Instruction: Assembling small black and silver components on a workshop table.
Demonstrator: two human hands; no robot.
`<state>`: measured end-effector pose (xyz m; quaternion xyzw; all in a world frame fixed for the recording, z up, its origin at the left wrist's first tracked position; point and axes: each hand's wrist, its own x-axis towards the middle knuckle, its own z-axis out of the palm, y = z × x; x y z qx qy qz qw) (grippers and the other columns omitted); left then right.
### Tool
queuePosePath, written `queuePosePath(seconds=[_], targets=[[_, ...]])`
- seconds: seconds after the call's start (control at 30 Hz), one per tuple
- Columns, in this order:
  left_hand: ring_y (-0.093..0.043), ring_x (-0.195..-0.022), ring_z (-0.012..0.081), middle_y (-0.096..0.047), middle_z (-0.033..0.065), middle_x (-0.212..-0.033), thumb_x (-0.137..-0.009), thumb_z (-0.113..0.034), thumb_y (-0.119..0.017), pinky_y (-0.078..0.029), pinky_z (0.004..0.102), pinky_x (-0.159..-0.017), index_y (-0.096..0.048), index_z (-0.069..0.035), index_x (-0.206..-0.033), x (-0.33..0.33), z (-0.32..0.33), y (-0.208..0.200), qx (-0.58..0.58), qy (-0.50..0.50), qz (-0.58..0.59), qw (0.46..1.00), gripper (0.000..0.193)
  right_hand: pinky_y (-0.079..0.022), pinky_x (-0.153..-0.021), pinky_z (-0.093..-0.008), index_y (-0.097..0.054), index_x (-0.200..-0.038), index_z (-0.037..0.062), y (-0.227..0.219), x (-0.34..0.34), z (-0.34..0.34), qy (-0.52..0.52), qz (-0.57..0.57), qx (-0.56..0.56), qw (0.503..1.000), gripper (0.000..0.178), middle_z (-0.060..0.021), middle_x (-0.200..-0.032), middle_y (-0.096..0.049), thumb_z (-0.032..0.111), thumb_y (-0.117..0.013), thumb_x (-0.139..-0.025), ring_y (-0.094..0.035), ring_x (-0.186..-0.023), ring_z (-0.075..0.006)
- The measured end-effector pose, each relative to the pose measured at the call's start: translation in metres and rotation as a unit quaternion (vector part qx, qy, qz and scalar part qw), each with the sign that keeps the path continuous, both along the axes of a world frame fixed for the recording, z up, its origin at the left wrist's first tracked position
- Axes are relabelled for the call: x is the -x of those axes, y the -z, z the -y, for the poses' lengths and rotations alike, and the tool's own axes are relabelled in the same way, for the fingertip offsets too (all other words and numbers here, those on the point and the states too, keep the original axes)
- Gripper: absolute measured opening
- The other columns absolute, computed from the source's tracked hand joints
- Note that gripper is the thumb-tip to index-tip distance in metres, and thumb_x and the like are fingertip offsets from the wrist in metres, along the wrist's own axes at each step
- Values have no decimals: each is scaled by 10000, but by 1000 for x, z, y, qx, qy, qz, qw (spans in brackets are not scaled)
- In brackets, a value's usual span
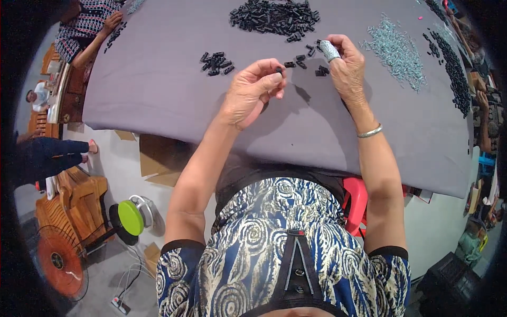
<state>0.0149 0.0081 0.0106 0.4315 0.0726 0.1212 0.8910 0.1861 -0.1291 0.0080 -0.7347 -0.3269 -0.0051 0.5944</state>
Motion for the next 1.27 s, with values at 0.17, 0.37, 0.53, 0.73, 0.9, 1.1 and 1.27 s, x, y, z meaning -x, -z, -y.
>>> queuePosePath(seconds=[0.17,0.37,0.53,0.73,0.9,1.1,1.27], targets=[[-616,-874,169,-629,62,-956,-870,-33,-619,-547,281,-683,-608,-79,-1033,1,-1,4,70,27,11,997,170,-418,-663,-177,-610,-964,16,0,0,0,-10,-5,-6,1000,111,46,-830,-582,-9,-590,-858,-501,-748,-29],[-636,-874,170,-640,72,-989,-872,-56,-625,-560,291,-710,-603,-91,-1026,0,-2,2,80,40,24,996,159,-449,-622,-211,-606,-908,36,-9,13,-1,-46,8,-41,998,104,21,-738,-594,18,-626,-807,-528,-678,-46],[-635,-876,133,-641,60,-991,-905,-123,-601,-560,287,-720,-585,-93,-1046,0,0,0,73,-12,-12,997,145,-431,-526,-213,-594,-889,47,-11,32,-1,-151,63,-31,986,178,-10,-719,-556,42,-699,-746,-500,-605,-67],[-614,-814,114,-645,33,-926,-888,-99,-615,-528,265,-700,-613,-84,-1004,-2,4,4,89,-34,-11,995,117,-427,-478,-268,-591,-875,58,-27,53,-4,-163,194,6,967,215,-31,-728,-535,71,-715,-700,-493,-541,-134],[-613,-809,109,-642,24,-919,-885,-95,-618,-522,258,-684,-611,-72,-1007,-2,8,4,86,-39,-27,995,124,-444,-491,-278,-587,-862,58,-25,54,-5,-163,222,-9,961,191,-46,-703,-524,46,-693,-705,-525,-563,-168],[-605,-841,114,-631,26,-940,-896,-100,-605,-514,255,-698,-609,-51,-1052,-2,11,-4,2,-93,-27,995,164,-467,-638,-215,-626,-870,18,-12,48,-6,-214,-34,-56,975,117,-19,-786,-613,8,-673,-763,-552,-716,-55],[-599,-946,151,-589,59,-1096,-924,-63,-551,-506,302,-821,-601,-110,-1160,3,6,-9,-503,-213,35,837,246,-473,-694,-201,-644,-900,27,-22,48,-1,-222,-160,22,962,95,-34,-823,-641,46,-672,-811,-570,-750,-64]])
